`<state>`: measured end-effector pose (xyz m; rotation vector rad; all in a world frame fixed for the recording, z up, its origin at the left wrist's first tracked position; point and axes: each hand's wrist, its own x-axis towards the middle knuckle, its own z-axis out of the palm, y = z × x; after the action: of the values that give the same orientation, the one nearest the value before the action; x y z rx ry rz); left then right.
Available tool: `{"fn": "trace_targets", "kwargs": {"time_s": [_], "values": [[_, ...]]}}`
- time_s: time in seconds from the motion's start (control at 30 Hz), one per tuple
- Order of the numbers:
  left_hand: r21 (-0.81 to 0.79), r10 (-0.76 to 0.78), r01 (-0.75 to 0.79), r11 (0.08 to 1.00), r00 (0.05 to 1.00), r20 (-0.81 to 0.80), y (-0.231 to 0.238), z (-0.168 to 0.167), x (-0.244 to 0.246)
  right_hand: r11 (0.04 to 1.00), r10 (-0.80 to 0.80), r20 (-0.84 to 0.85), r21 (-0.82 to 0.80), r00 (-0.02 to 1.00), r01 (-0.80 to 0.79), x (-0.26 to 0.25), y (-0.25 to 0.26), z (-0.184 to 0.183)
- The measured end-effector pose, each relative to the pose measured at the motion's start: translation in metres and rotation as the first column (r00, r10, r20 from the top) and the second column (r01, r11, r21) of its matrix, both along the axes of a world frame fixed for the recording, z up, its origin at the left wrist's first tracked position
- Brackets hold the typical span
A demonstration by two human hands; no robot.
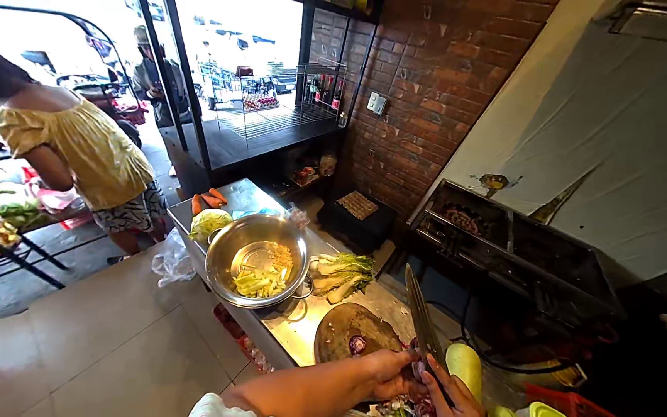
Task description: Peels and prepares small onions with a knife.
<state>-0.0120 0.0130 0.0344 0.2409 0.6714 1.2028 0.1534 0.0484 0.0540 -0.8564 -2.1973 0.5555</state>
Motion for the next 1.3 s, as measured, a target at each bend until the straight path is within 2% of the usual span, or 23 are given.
{"fn": "trace_targets", "kwargs": {"time_s": [0.07, 0.13, 0.23, 0.33, 0.43, 0.57, 0.7, 0.9, 1.1, 1.3], "values": [[-0.048, 0.064, -0.065, 0.997, 0.998, -0.02, 0.003, 0.003, 0.001, 0.999, 0.028, -0.039, -0.036, 0.999, -0.029, -0.003, -0.002, -0.004], [-0.046, 0.12, -0.122, 0.992, 0.992, -0.046, 0.005, 0.002, 0.0, 0.985, 0.041, -0.147, -0.158, 0.988, -0.064, -0.006, -0.004, -0.003], [0.133, 0.145, -0.142, 0.981, 0.989, -0.021, 0.007, -0.011, -0.006, 0.887, -0.101, -0.28, -0.46, 0.955, -0.041, -0.008, -0.005, 0.015], [0.28, 0.124, -0.117, 0.953, 0.992, -0.01, 0.005, -0.007, -0.014, 0.775, -0.207, -0.262, -0.632, 0.943, -0.005, -0.009, 0.007, 0.03], [0.317, 0.094, -0.07, 0.946, 0.994, -0.061, -0.001, 0.007, -0.017, 0.708, -0.203, -0.188, -0.706, 0.961, 0.011, -0.01, 0.011, 0.042], [0.279, 0.079, -0.051, 0.959, 0.993, -0.091, -0.002, 0.012, -0.016, 0.724, -0.114, -0.126, -0.69, 0.985, -0.005, -0.011, 0.015, 0.044], [0.269, 0.047, -0.017, 0.963, 0.993, -0.106, -0.007, 0.006, -0.018, 0.757, -0.062, -0.14, -0.652, 0.988, -0.045, -0.017, 0.011, 0.035], [0.297, 0.029, 0.004, 0.955, 0.994, -0.11, -0.009, 0.007, -0.015, 0.804, -0.134, -0.138, -0.594, 0.981, 0.026, -0.02, 0.004, 0.024], [0.316, 0.088, -0.028, 0.948, 0.98, -0.178, -0.012, 0.002, -0.011, 0.857, -0.123, -0.211, -0.515, 0.97, -0.004, -0.022, -0.006, 0.017], [0.328, 0.084, -0.036, 0.944, 0.987, -0.136, -0.005, -0.006, -0.007, 0.781, -0.188, -0.189, -0.624, 0.964, 0.03, -0.022, -0.012, 0.026]]}}
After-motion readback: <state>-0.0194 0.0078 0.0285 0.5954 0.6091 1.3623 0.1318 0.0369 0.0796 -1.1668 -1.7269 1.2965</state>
